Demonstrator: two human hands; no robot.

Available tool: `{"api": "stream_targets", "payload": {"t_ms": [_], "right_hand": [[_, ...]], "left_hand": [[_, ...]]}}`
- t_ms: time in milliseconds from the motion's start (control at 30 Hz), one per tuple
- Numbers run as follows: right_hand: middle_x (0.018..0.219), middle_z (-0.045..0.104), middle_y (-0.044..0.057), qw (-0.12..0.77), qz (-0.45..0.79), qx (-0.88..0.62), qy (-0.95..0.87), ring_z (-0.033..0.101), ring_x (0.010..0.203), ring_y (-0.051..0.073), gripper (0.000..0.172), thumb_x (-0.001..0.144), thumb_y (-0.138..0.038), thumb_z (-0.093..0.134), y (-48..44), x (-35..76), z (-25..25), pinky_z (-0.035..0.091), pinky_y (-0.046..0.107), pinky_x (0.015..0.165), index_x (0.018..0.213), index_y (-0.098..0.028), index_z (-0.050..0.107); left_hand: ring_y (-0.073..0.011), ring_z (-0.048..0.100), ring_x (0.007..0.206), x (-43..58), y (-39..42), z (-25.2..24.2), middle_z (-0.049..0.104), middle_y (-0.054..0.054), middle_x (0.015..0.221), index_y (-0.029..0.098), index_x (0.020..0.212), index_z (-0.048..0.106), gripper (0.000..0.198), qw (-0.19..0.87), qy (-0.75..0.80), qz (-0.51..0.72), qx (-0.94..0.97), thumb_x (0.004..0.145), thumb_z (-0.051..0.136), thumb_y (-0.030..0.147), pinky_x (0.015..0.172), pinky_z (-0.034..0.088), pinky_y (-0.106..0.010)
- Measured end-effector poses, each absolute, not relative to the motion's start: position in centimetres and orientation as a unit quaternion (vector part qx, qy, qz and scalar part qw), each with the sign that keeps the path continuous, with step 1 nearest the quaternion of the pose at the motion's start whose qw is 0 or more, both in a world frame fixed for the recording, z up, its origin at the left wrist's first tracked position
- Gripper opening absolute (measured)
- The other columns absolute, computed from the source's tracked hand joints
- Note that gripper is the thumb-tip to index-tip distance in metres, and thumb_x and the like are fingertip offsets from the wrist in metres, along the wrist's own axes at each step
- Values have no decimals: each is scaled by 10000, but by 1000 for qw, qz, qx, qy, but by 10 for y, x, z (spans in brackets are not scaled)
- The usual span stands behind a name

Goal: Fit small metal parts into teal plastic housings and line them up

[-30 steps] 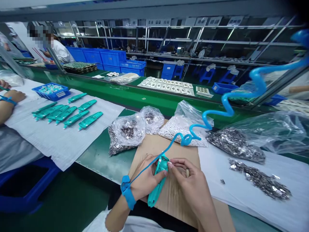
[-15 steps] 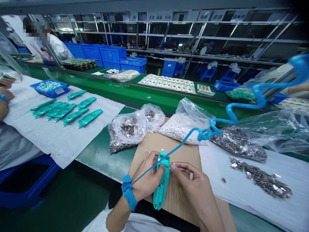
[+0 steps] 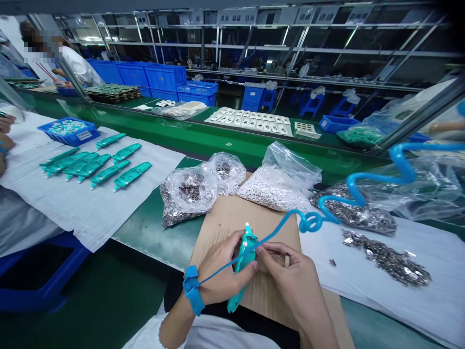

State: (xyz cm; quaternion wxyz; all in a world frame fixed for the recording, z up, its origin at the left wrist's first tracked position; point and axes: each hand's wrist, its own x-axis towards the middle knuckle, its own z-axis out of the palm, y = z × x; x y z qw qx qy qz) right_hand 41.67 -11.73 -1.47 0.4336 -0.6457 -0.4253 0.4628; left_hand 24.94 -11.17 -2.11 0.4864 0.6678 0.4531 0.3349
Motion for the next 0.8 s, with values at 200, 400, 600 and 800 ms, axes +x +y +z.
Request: {"api": "stream_targets", "payload": {"t_ms": [200, 400, 600, 800], "right_hand": [[733, 726, 60, 420, 451, -659, -431, 675, 733, 223, 289, 635, -461, 769, -122, 415, -12, 562, 292, 687, 691, -178, 744], [718, 710, 51, 404, 450, -672, -427, 664, 778, 236, 290, 631, -457, 728, -121, 410, -8, 537, 307, 730, 712, -179, 738], [721, 704, 44, 365, 451, -681, -447, 647, 725, 216, 272, 680, -449, 720, -122, 414, -15, 514, 290, 666, 723, -180, 724], [766, 718, 72, 400, 466, -657, -437, 657, 758, 225, 272, 679, -437, 718, -121, 413, -13, 515, 270, 607, 743, -173, 720]], "left_hand": [[-200, 667, 845, 251, -112, -19, 676, -1, 913, 239, 1322, 509, 492, 472, 452, 340, 676, 847, 631, 207, 771, 536, -291], [-201, 669, 846, 251, -111, -21, 691, -8, 975, 242, 1340, 509, 528, 463, 454, 335, 684, 834, 657, 226, 798, 542, -307], [-212, 683, 896, 251, -112, -20, 706, -23, 1032, 232, 1347, 509, 553, 475, 454, 332, 677, 822, 682, 233, 801, 555, -305], [-209, 657, 1071, 252, -113, -19, 688, -3, 1156, 273, 1348, 503, 563, 481, 430, 351, 679, 824, 705, 232, 929, 523, -304]]}}
